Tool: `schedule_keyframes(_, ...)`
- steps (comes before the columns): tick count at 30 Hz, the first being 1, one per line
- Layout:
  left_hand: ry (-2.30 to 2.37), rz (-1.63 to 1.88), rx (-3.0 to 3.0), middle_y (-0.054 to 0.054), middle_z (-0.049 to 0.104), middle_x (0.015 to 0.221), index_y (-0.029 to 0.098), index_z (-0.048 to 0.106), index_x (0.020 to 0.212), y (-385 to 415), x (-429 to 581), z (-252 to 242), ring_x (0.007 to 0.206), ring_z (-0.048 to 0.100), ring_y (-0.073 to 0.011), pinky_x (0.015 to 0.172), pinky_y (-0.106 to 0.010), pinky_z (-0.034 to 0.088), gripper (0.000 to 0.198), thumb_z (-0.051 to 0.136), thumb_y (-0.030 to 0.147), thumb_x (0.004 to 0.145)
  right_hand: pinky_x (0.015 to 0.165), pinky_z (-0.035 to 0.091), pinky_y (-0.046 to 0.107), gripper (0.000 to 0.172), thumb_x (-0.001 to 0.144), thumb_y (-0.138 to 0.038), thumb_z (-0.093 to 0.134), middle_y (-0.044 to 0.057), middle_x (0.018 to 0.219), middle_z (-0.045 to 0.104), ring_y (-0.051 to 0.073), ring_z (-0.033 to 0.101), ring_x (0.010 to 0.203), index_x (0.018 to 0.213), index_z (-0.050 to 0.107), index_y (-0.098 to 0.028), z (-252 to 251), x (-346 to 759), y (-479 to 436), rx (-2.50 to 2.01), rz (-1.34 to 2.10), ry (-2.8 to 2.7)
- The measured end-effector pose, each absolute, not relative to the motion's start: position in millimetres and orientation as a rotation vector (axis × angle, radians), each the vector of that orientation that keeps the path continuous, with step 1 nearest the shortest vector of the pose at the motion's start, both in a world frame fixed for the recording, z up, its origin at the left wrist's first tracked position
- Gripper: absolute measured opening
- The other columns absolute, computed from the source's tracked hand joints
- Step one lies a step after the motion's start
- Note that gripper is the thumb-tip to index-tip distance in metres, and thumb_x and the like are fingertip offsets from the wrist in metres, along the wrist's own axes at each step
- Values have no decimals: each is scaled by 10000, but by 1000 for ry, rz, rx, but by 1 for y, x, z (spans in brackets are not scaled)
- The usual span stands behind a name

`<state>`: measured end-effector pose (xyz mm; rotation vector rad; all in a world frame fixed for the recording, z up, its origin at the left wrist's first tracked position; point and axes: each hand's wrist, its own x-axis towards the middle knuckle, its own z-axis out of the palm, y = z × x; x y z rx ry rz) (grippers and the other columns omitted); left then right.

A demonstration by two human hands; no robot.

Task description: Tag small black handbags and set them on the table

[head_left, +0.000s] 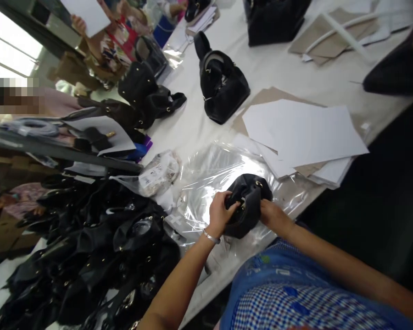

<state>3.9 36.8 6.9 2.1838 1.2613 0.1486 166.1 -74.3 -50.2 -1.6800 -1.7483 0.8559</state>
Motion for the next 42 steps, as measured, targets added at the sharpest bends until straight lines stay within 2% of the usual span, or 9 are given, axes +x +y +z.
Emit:
schedule_keyframes(6,1256,148,2074,-6,646,869,214,640,941,35,0,9,816,596,-163,736,-281,480,246,747,283,730,909,530,417,351,892,-195,419,84,1102,693,269,635,1039,1116,689,-212,-67,163,-78,-1660,870,-1550)
schedule_keyframes(11,1205,189,1955,-11,691,919,230,658,1024,40,-7,10,853,636,-163,782,-284,501,252,701,252,777,888,542,410,311,878,-225,468,45,1115,702,286,659,1012,1070,711,-262,-66,164,-73,-1724,831,-1568)
schedule_keyframes(18,1162,151,1841,-8,706,891,231,680,994,50,-13,9,822,653,-160,772,-283,528,227,696,240,767,833,563,411,265,891,-284,480,37,1053,725,287,673,987,999,722,-267,-57,160,-68,-1879,818,-1536)
schedule_keyframes(27,1151,196,1787,-7,710,870,221,690,979,50,-15,3,788,658,-145,751,-262,533,218,687,204,762,920,531,436,245,898,-304,488,24,1072,717,264,652,1045,1024,695,-269,-53,153,-60,-1928,898,-1498)
schedule_keyframes(30,1120,236,1706,-24,715,959,219,676,1063,53,-20,7,847,665,-147,806,-269,537,247,621,228,823,968,502,438,293,901,-256,464,35,1143,690,267,627,1094,1111,667,-272,-52,157,-60,-1851,942,-1578)
schedule_keyframes(34,1243,341,1661,-21,700,1113,253,676,1095,54,-25,35,1058,628,-184,976,-340,484,274,473,309,921,983,494,385,398,877,-200,466,67,1285,606,241,592,1151,1256,580,-246,-36,169,-61,-1733,1023,-1567)
schedule_keyframes(38,1111,299,1685,17,697,1140,336,677,1102,29,-24,73,1095,626,-193,986,-363,497,374,331,349,962,985,463,427,336,854,-225,470,77,1193,646,258,598,1112,1134,654,-238,10,173,-67,-1668,1219,-1272)
schedule_keyframes(40,983,224,1807,32,687,1170,384,637,1160,12,-24,78,1093,637,-222,955,-374,528,306,488,385,893,942,475,419,277,834,-281,514,71,1071,690,252,629,1029,1040,688,-216,38,167,-69,-1477,1490,-850)
schedule_keyframes(42,953,237,1904,38,694,1156,410,616,1173,3,-22,72,1049,664,-257,883,-381,576,403,647,388,772,926,467,392,300,791,-279,552,67,1033,695,232,638,988,1049,679,-192,65,157,-65,-1163,1719,-423)
